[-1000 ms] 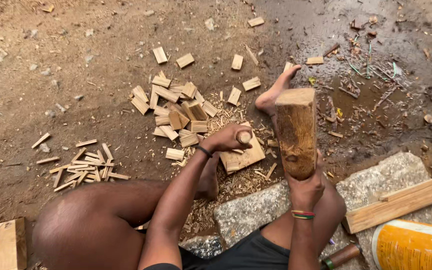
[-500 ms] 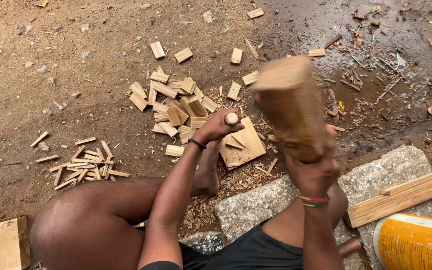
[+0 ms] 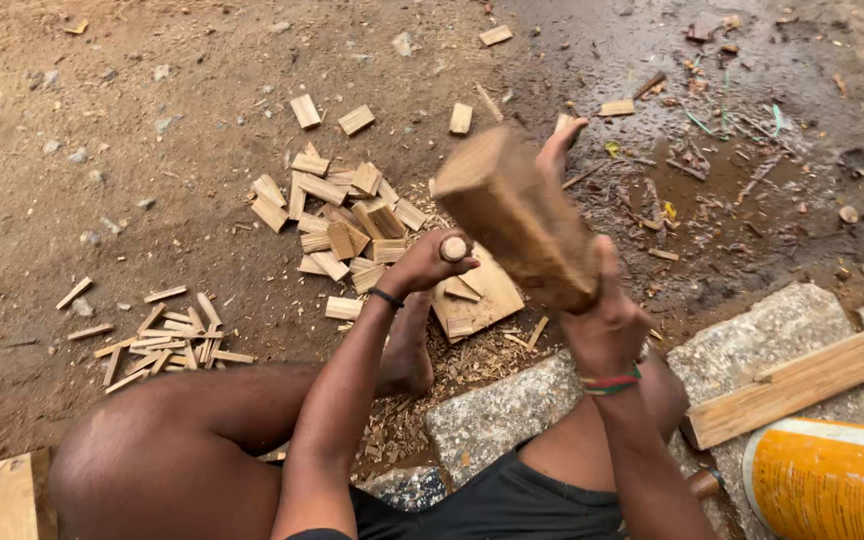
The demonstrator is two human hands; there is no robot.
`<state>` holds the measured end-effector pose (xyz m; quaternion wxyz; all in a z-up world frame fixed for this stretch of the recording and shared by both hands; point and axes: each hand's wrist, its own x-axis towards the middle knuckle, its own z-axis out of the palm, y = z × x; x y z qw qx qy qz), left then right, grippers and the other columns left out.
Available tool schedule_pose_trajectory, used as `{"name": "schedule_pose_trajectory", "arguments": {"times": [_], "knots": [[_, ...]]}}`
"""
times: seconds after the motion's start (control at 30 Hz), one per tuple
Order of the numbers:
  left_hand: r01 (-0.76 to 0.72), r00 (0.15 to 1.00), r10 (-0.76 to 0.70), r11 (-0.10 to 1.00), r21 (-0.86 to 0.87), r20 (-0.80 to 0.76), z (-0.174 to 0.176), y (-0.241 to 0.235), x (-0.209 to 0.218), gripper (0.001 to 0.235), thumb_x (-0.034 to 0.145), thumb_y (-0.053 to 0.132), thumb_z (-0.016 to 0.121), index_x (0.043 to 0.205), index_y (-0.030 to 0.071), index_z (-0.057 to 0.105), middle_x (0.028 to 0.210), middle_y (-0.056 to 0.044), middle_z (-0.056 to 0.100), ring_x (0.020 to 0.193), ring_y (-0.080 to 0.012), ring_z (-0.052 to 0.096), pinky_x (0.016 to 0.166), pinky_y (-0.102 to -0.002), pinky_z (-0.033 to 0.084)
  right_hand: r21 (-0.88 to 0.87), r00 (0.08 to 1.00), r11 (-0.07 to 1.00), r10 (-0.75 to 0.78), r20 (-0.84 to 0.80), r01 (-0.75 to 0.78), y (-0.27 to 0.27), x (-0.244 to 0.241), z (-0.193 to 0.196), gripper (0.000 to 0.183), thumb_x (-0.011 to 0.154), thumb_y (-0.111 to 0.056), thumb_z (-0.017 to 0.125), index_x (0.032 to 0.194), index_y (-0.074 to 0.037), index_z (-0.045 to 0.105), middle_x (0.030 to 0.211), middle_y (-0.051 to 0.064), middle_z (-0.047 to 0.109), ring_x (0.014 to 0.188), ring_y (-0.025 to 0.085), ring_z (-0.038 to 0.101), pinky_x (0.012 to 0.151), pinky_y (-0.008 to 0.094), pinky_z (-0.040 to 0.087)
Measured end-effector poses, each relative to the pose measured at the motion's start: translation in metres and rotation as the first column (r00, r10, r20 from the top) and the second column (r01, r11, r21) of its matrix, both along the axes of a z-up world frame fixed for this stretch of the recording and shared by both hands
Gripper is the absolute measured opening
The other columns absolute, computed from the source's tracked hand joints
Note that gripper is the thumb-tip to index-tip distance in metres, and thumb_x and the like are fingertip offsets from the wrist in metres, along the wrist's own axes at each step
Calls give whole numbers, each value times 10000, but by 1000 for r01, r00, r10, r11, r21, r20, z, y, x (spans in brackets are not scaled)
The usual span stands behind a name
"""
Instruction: The person sits on the ground and uses a wooden mallet to strike a chisel, splitting small pieces of wood into smaller fragments. The person repeatedly picks up wood pieces, positions them on a base, and strikes them to create a pile of wood chips and small blocks.
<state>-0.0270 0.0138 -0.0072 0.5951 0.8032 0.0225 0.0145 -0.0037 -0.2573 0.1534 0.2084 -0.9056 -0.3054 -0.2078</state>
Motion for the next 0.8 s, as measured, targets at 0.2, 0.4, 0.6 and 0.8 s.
{"name": "schedule_pose_trajectory", "arguments": {"times": [0.2,0.4,0.6,0.8], "knots": [[-36,999,37,990,-133,7,-35,6,0,561,846,239,840,1315,24,618,1276,-133,723,1193,-252,682,1006,-398,568,-185,999,983,-9,-31,3,4,5,-26,891,755,-259,881,1549,-238,477,925,149,768,705,281,748,647,420,604],[18,999,-16,997,-73,28,-9,2,5,620,853,251,834,1385,53,584,1327,-139,693,1215,-266,662,1019,-435,563,-7,997,999,43,61,-42,8,0,-12,886,715,-230,858,1517,-215,482,1126,173,770,888,354,757,713,453,602],[19,999,-17,998,-55,31,-33,3,7,639,863,214,837,1391,21,533,1326,-210,616,1180,-333,621,941,-495,555,-75,995,992,100,15,-98,3,8,-22,853,790,-223,863,1545,-189,468,994,175,747,766,333,732,663,449,593],[19,990,-52,971,-238,-131,-87,-7,6,449,914,243,719,1303,42,623,1179,-178,736,978,-281,766,770,-391,654,-348,998,937,29,58,-7,-3,14,-45,882,732,-230,881,1515,-323,485,726,120,716,612,281,703,579,440,581]]}}
